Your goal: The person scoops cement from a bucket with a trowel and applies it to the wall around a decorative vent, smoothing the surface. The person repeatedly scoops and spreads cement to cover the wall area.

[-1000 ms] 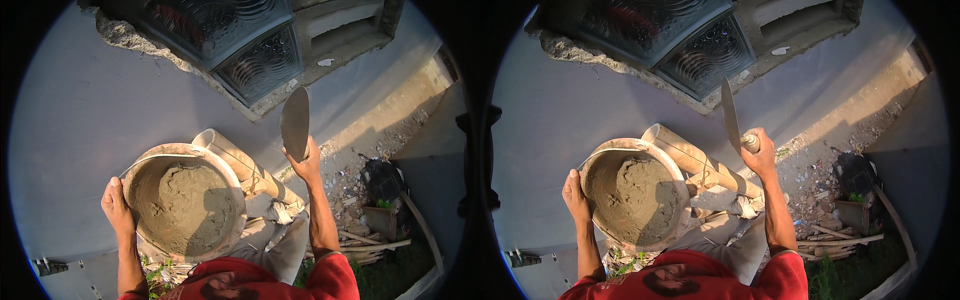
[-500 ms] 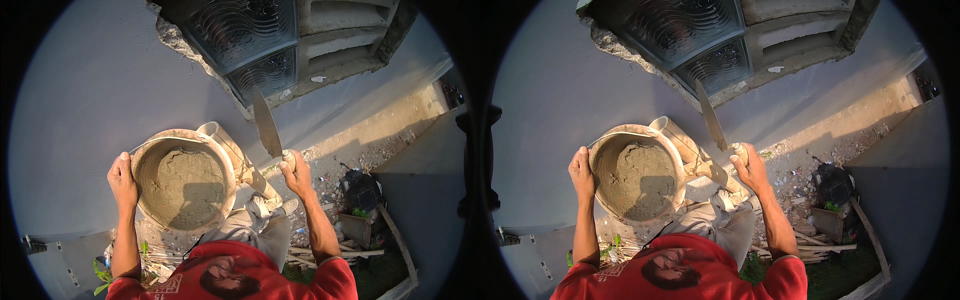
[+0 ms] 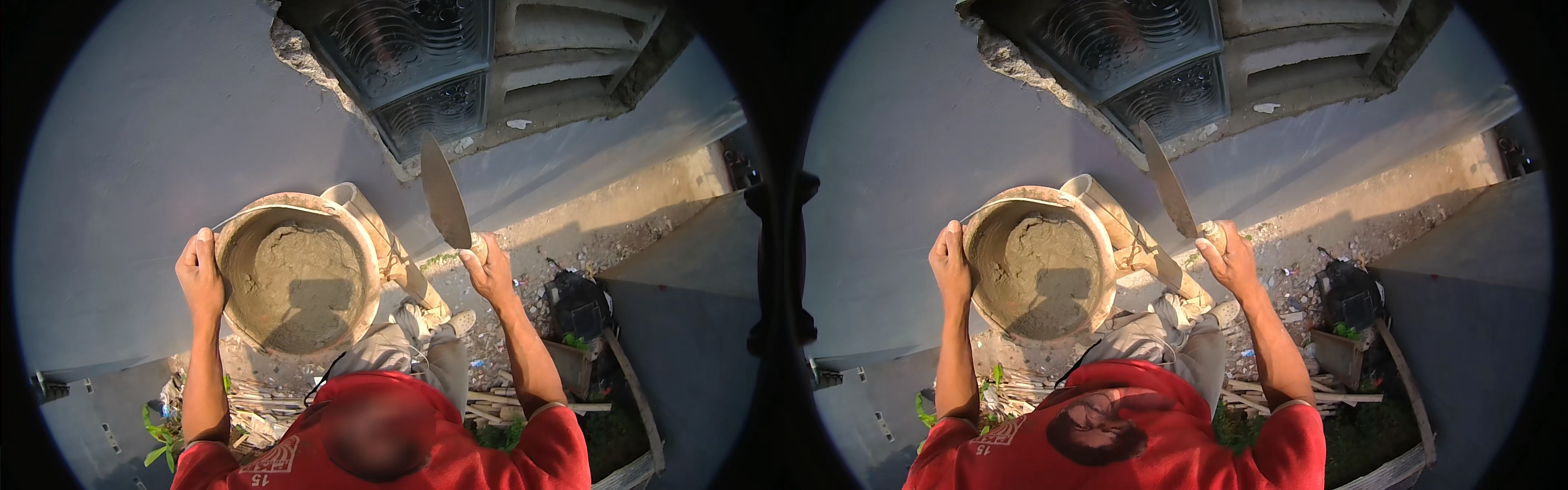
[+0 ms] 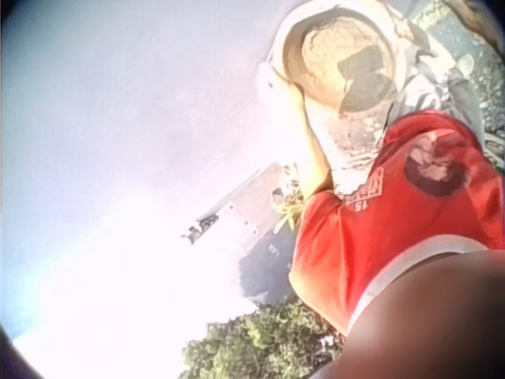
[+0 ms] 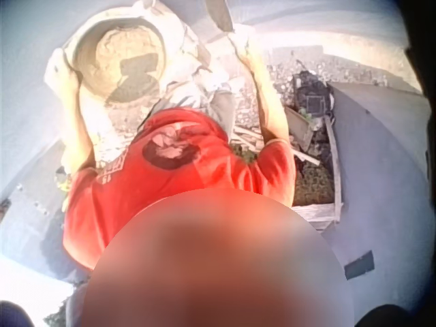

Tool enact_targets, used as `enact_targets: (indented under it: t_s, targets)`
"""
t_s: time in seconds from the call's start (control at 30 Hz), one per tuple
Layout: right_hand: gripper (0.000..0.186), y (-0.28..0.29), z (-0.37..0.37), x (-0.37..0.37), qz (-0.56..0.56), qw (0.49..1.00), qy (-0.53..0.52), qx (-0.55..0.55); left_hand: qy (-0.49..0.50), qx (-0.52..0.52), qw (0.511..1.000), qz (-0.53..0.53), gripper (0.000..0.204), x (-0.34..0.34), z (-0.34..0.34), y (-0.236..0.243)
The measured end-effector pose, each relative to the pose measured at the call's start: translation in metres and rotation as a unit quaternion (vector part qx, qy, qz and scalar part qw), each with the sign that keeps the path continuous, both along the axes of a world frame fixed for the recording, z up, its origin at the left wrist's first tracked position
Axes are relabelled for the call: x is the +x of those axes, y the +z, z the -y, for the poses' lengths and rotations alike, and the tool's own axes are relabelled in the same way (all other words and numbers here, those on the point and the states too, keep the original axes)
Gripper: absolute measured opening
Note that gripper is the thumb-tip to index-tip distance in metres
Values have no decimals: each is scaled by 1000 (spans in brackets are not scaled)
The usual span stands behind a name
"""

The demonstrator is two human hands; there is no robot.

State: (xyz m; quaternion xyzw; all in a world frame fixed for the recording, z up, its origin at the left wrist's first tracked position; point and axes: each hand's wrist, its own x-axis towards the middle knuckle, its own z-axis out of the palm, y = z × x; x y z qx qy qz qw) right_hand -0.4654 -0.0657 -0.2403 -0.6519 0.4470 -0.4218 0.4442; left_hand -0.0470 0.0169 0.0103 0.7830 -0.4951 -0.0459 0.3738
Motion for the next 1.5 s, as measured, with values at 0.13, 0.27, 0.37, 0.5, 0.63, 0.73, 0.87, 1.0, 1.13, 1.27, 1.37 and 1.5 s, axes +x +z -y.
enact_targets:
  t_s: [0.13, 0.27, 0.37, 0.5, 0.63, 0.73, 0.87, 1.0, 1.13, 1.27, 1.37, 1.5]
  targets:
    - [44, 4, 10, -9, -203, 967, 63, 138, -11, -5, 1000, 15, 44, -1, 2, 0]
    - [42, 13, 12, -18, -44, 997, 0, 61, -16, -18, 1000, 5, 43, 0, 3, -2]
    - [45, 17, 18, -20, -51, 997, 47, 29, 1, 4, 1000, -11, 43, 0, 2, -1]
    - [49, 18, 36, -24, -203, 970, 99, 84, -21, -25, 999, -3, 43, -1, 7, -1]
    - [54, 20, 36, -28, -131, 988, 65, 53, -8, -5, 1000, -11, 43, -2, 3, -1]
    - [54, 21, 37, -28, -108, 991, 72, 43, -10, 2, 1000, -8, 41, 1, 1, 0]
    - [54, 20, 37, -27, -176, 977, 100, 66, -24, 1, 1000, 1, 42, 3, 1, -1]
    - [59, 18, 32, -25, -102, 991, 54, 69, -21, -12, 1000, 6, 42, 1, 1, -2]
    - [61, 20, 32, -24, -151, 967, 137, 152, -24, 7, 1000, 3, 42, 0, 1, -1]
    - [64, 26, 35, -28, -147, 973, 109, 138, -12, -1, 1000, -18, 41, 2, 2, -2]
    - [65, 32, 39, -30, -103, 983, 110, 101, -24, 0, 1000, -3, 41, 4, 2, -3]
    - [64, 41, 47, -32, -174, 967, 145, 118, -28, -4, 1000, -1, 41, 5, 3, -2]
